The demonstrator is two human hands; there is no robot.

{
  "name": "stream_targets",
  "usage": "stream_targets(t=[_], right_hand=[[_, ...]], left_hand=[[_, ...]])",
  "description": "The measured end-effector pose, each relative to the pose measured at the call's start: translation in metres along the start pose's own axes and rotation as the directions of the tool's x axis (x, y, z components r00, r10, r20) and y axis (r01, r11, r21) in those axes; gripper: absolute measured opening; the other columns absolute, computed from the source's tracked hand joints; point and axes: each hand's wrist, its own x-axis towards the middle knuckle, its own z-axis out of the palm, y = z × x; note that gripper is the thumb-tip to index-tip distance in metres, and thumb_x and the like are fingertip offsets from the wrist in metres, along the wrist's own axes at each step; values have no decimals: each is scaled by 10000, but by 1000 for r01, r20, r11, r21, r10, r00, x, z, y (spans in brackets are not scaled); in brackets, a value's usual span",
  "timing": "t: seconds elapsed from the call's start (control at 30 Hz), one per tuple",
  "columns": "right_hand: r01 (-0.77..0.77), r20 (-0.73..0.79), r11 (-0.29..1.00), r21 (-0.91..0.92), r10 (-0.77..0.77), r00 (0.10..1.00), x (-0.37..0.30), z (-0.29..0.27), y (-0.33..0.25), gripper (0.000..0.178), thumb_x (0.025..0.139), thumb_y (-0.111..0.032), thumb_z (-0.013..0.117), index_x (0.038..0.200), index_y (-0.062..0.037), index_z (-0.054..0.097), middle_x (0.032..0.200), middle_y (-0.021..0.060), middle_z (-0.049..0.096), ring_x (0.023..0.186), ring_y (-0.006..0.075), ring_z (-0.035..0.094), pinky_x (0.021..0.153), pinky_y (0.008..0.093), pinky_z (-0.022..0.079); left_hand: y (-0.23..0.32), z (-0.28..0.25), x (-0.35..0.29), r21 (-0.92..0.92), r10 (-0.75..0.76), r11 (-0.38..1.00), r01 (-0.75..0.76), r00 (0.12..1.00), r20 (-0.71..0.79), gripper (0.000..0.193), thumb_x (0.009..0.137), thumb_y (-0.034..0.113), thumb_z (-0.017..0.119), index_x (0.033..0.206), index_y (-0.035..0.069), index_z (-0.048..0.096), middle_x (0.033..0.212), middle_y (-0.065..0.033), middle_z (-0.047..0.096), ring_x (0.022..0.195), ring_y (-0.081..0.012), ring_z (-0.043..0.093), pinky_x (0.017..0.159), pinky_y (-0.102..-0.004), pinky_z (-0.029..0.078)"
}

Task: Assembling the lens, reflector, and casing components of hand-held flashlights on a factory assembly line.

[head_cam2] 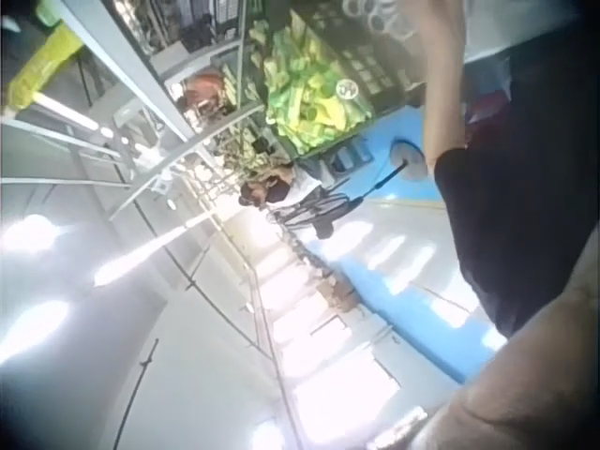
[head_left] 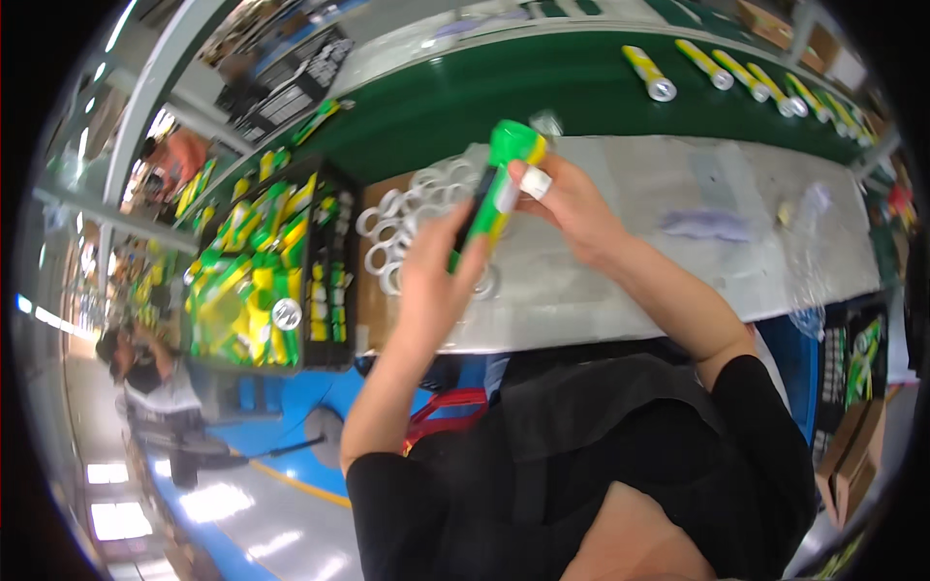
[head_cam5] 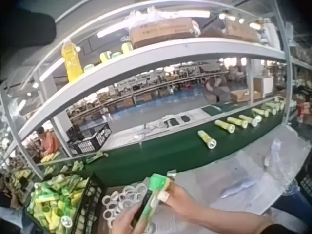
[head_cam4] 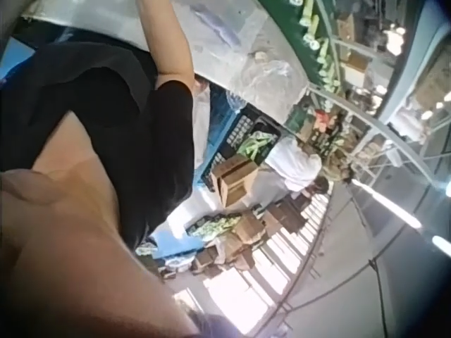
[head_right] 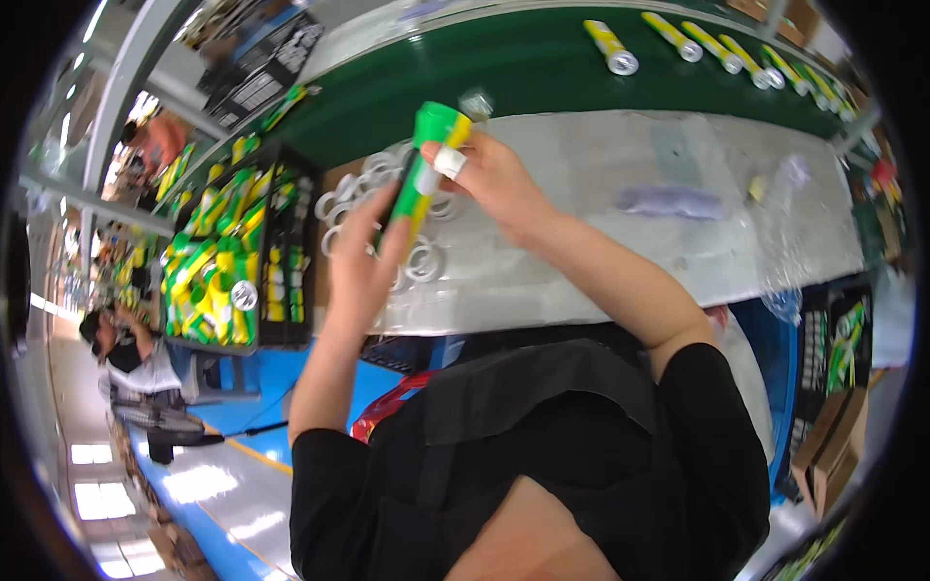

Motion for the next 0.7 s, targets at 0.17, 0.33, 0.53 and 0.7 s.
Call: stream_targets(t=[0.17, 0.33, 0.53, 0.7], right_hand=[[-16, -210, 984, 179, 54, 976, -55, -58, 4, 369, 884, -256, 653, 1161, -40, 542, 1001, 79, 622, 896, 191, 617, 810, 337, 492], [-75, -73, 989, 126, 85, 994, -118, -95, 0, 535, 769, -254, 694, 1223, -24, 525, 952, 91, 602, 854, 202, 604, 787, 335, 476], [-261, 147, 964, -54, 266, 953, -154, -112, -11, 613, 824, -357, 737, 1258, -23, 462, 929, 79, 589, 807, 169, 599, 706, 303, 488], [-243, -25, 962, -122, 242, 970, -163, -113, -15, 549, 924, -267, 653, 1339, -20, 394, 986, 88, 584, 836, 175, 617, 740, 319, 513]], left_hand=[[-7, 87, -8, -228, -67, 968, 104, 984, 165, 456, 866, 157, 714, 1274, 39, 548, 1110, -158, 649, 994, -256, 640, 774, -344, 505], [24, 167, 37, -754, 11, 655, 44, 998, 67, 429, 949, 198, 616, 1332, 29, 523, 1211, -141, 632, 1041, -227, 645, 844, -328, 511], [38, 158, 56, -644, 253, 491, 587, 611, 750, 364, 997, 243, 551, 1283, 23, 599, 1132, -121, 679, 1017, -180, 639, 852, -296, 505], [49, 156, 43, -633, 168, 658, 408, 739, 652, 261, 980, 168, 554, 1123, -13, 675, 1020, -75, 694, 861, -129, 595, 769, -282, 484]])
